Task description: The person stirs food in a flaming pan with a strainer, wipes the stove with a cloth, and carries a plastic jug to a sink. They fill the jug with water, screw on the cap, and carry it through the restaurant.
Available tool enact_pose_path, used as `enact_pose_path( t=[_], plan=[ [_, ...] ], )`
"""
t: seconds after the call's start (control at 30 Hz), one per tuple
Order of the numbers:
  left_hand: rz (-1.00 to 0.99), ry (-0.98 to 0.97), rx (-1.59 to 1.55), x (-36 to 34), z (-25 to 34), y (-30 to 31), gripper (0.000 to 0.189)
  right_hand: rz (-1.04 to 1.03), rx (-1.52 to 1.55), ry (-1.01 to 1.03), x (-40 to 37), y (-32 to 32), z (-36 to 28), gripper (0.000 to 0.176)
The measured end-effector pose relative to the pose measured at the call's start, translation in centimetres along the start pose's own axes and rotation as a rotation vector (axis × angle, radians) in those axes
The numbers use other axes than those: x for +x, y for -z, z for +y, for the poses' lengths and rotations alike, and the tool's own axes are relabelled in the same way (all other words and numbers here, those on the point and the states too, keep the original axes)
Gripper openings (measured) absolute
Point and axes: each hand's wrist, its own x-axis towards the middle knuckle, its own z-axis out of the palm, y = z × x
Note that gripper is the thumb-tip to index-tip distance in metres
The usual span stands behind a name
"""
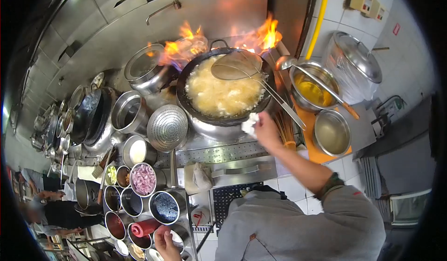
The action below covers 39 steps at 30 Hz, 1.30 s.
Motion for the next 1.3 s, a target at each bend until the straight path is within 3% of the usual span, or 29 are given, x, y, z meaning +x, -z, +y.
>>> enact_pose_path(
  t=[0.07, 0.1, 0.13, 0.2, 0.27, 0.3, 0.4, 0.47, 0.5, 0.53, 0.6, 0.63, 0.7, 0.77, 0.83, 0.87, 0.93, 1.03, 1.07, 1.13, 1.2, 1.27, 1.3],
  plan=[
    [-0.018, -0.017, -0.02, 0.8, 0.3, -0.6, 0.024, 0.028, 0.299, -0.058, -2.9, -4.9, -0.8, 0.021],
    [-0.085, -0.073, -0.07, 1.1, 0.5, -0.9, 0.024, -0.125, 0.536, -0.205, -4.9, -5.8, -4.1, 0.018],
    [-0.152, -0.125, -0.117, 1.1, 0.8, -1.1, 0.023, -0.145, 0.646, -0.173, -6.8, -7.3, -6.0, 0.019],
    [-0.196, -0.192, -0.093, 0.9, 1.6, -0.8, 0.023, -0.079, 0.875, -0.249, -7.3, -8.6, -5.8, 0.017],
    [-0.143, -0.193, -0.043, 0.8, 0.0, 0.8, 0.024, 0.038, 1.065, -0.381, -6.6, -6.5, -5.8, 0.014],
    [-0.136, -0.198, -0.056, 0.8, -0.6, 0.9, 0.024, -0.022, 1.014, -0.435, -4.2, -7.0, -1.6, 0.02],
    [-0.103, -0.166, -0.128, 0.2, -1.6, 2.1, 0.022, 0.05, 1.248, -0.45, -3.9, -8.8, -6.0, 0.023],
    [-0.121, -0.168, -0.112, 0.1, -1.3, 1.9, 0.021, -0.342, 1.291, -0.365, -4.0, -12.2, -8.0, 0.024],
    [-0.14, -0.19, -0.098, 0.2, -2.0, 2.0, 0.021, -0.602, 1.078, -0.348, -4.3, -12.2, -9.4, 0.025],
    [-0.154, -0.216, -0.086, 0.6, -2.7, 2.2, 0.021, -0.379, 0.823, -0.347, -5.5, -12.4, -10.9, 0.025],
    [-0.109, -0.238, 0.012, -0.5, -2.1, 2.5, 0.02, -0.122, -0.09, 0.612, -4.7, -8.4, -10.1, 0.021],
    [-0.092, -0.205, -0.041, -1.1, -2.4, 2.7, 0.02, -0.049, -0.374, 0.701, -4.2, -5.7, -10.5, 0.023],
    [-0.015, -0.106, -0.098, -2.1, -4.0, 2.9, 0.021, -0.145, -0.721, 0.556, -2.0, -1.7, -9.9, 0.027],
    [-0.012, -0.056, -0.105, -2.4, -4.8, 3.1, 0.022, -0.133, -0.766, 0.7, -0.7, 0.6, -8.6, 0.023],
    [0.005, -0.018, -0.091, -2.4, -4.9, 2.4, 0.022, -0.199, -0.836, 0.709, 0.6, 0.3, -8.5, 0.021],
    [-0.022, -0.056, -0.17, -2.0, -5.7, 2.0, 0.035, -0.248, -0.904, 0.689, 1.1, -0.1, -8.6, 0.019],
    [-0.011, -0.158, -0.083, -1.4, -3.0, 0.2, 0.029, -0.316, -0.947, 0.662, 2.1, -2.3, -10.3, 0.017],
    [-0.036, -0.22, -0.029, -1.2, -0.8, -1.9, 0.027, -0.644, -0.951, 0.616, 4.3, -7.2, -10.5, 0.02],
    [-0.073, -0.28, 0.062, -1.4, 0.5, -2.0, 0.028, -0.645, -0.736, 0.803, 4.5, -8.0, -9.9, 0.021],
    [-0.086, -0.326, 0.077, -1.7, -1.4, -2.2, 0.028, -0.457, -0.879, 0.763, 4.5, -8.0, -12.6, 0.022],
    [0.012, -0.196, 0.03, -3.2, -1.2, -2.1, 0.026, -0.434, -1.026, 0.738, 6.4, -9.2, -11.2, 0.022],
    [0.112, -0.095, -0.048, -4.2, -3.5, -2.4, 0.026, -0.613, -1.236, 0.683, 6.7, -10.2, -9.8, 0.022],
    [0.152, -0.072, -0.058, -4.7, -4.1, -2.5, 0.026, -0.672, -0.889, 0.717, 6.0, -10.2, -11.9, 0.024]
  ],
)
